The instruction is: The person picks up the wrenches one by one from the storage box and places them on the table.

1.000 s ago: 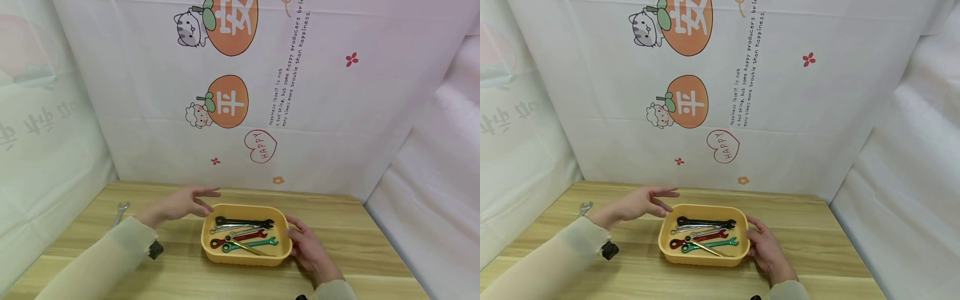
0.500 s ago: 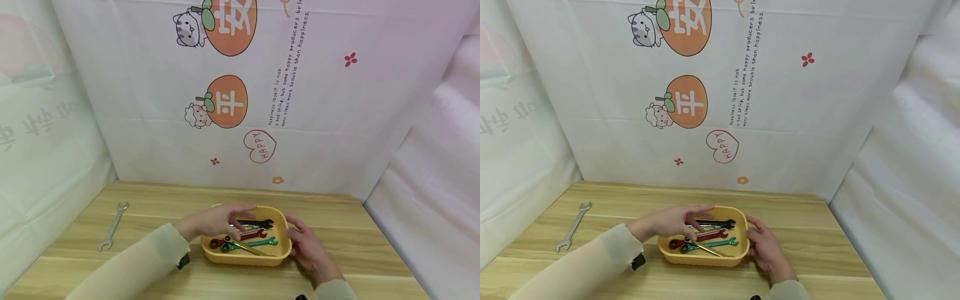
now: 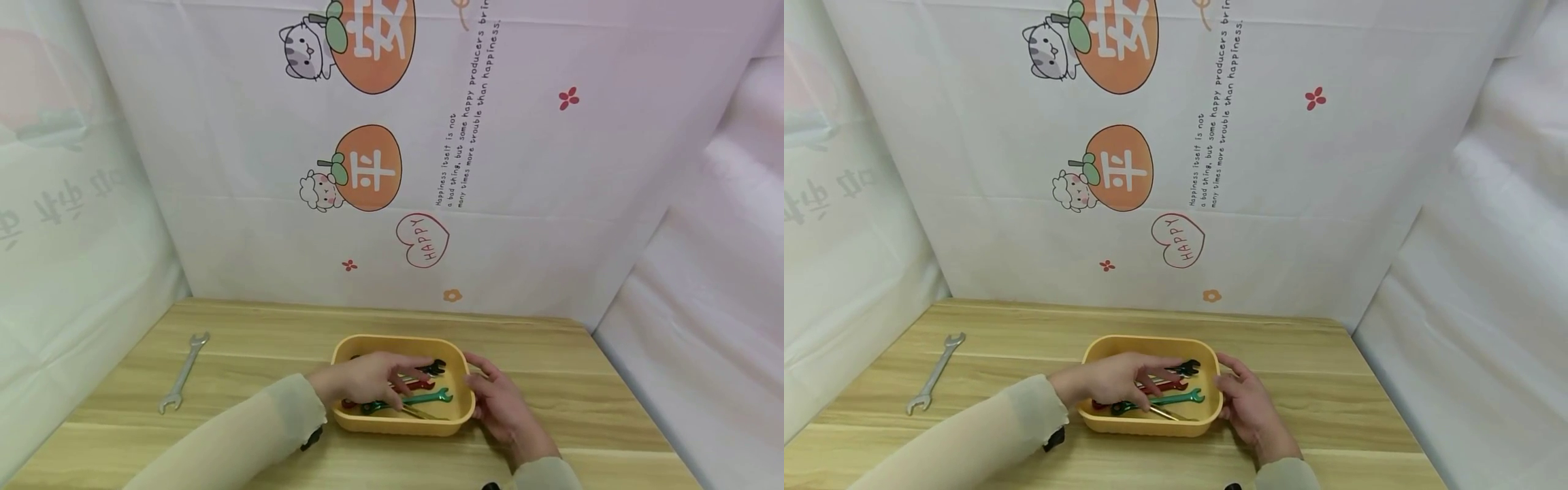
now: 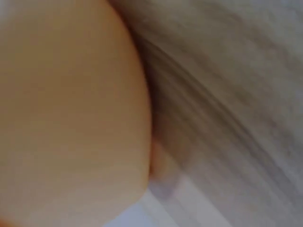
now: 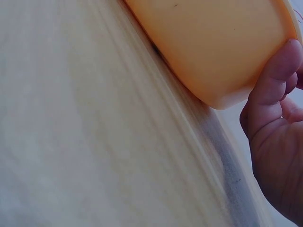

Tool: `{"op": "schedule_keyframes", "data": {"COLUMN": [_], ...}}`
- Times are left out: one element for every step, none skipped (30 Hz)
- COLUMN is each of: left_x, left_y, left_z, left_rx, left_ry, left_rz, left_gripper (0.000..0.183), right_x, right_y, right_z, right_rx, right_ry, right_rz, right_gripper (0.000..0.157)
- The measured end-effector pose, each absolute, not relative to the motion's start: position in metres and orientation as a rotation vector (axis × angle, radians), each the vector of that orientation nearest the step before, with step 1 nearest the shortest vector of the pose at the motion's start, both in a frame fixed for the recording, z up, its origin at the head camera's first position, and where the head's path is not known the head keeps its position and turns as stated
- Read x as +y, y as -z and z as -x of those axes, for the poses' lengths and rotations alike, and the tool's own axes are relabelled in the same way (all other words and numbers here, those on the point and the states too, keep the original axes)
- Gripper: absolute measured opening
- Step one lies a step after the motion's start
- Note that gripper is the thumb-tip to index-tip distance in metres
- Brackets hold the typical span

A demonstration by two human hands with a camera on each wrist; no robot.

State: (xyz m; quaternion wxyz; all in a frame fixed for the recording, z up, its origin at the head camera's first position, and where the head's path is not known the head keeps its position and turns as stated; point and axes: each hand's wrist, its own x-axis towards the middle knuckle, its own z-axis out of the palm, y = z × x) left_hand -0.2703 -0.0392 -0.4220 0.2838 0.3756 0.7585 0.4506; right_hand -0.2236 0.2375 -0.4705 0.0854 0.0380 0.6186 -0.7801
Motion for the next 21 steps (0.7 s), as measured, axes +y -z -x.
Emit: {"op": "schedule_keyframes", "data": {"left_x": [-0.038, -0.037, -0.037, -0.036, -0.036, -0.035, -0.035, -0.035, -0.035, -0.035, -0.035, -0.035, -0.035, -0.035, -0.034, -0.034, -0.034, -0.034, -0.033, -0.033, -0.033], "left_y": [0.423, 0.425, 0.426, 0.427, 0.429, 0.431, 0.433, 0.434, 0.436, 0.437, 0.438, 0.439, 0.439, 0.44, 0.441, 0.441, 0.442, 0.444, 0.445, 0.446, 0.447], "left_z": [0.27, 0.271, 0.271, 0.271, 0.271, 0.272, 0.272, 0.272, 0.273, 0.273, 0.274, 0.275, 0.275, 0.276, 0.276, 0.277, 0.278, 0.278, 0.279, 0.28, 0.28], "left_rx": [2.03, 2.027, 2.028, 2.02, 2.013, 2.004, 1.998, 1.999, 2.003, 2.005, 2.023, 2.043, 2.066, 2.089, 2.108, 2.124, 2.138, 2.146, 2.154, 2.161, 2.17], "left_ry": [-1.205, -1.206, -1.203, -1.206, -1.208, -1.212, -1.215, -1.215, -1.212, -1.21, -1.197, -1.181, -1.16, -1.139, -1.122, -1.105, -1.091, -1.083, -1.077, -1.073, -1.068], "left_rz": [-0.998, -0.99, -0.986, -0.98, -0.975, -0.97, -0.966, -0.962, -0.963, -0.963, -0.972, -0.982, -0.995, -1.01, -1.021, -1.031, -1.039, -1.042, -1.043, -1.043, -1.043], "left_gripper": [0.086, 0.086, 0.086, 0.086, 0.086, 0.086, 0.086, 0.086, 0.086, 0.087, 0.086, 0.087, 0.086, 0.086, 0.086, 0.086, 0.087, 0.087, 0.087, 0.087, 0.087], "right_x": [0.238, 0.238, 0.238, 0.238, 0.238, 0.239, 0.238, 0.238, 0.238, 0.237, 0.237, 0.237, 0.237, 0.237, 0.237, 0.237, 0.237, 0.237, 0.237, 0.237, 0.237], "right_y": [0.471, 0.471, 0.471, 0.471, 0.471, 0.471, 0.471, 0.471, 0.471, 0.471, 0.471, 0.471, 0.471, 0.471, 0.471, 0.471, 0.47, 0.47, 0.47, 0.47, 0.47], "right_z": [0.223, 0.223, 0.223, 0.223, 0.223, 0.223, 0.223, 0.223, 0.223, 0.223, 0.223, 0.223, 0.223, 0.223, 0.223, 0.223, 0.223, 0.223, 0.223, 0.223, 0.223], "right_rx": [1.845, 1.845, 1.845, 1.844, 1.844, 1.842, 1.842, 1.838, 1.839, 1.836, 1.836, 1.842, 1.844, 1.843, 1.845, 1.842, 1.842, 1.841, 1.836, 1.834, 1.832], "right_ry": [2.326, 2.325, 2.324, 2.325, 2.326, 2.326, 2.328, 2.329, 2.332, 2.336, 2.337, 2.334, 2.334, 2.334, 2.333, 2.333, 2.331, 2.329, 2.33, 2.329, 2.329], "right_rz": [-0.112, -0.106, -0.102, -0.099, -0.096, -0.095, -0.095, -0.098, -0.102, -0.107, -0.109, -0.105, -0.105, -0.107, -0.104, -0.105, -0.104, -0.103, -0.109, -0.11, -0.11], "right_gripper": [0.055, 0.055, 0.056, 0.056, 0.056, 0.056, 0.056, 0.056, 0.056, 0.055, 0.055, 0.055, 0.055, 0.055, 0.056, 0.056, 0.056, 0.056, 0.056, 0.056, 0.056]}}
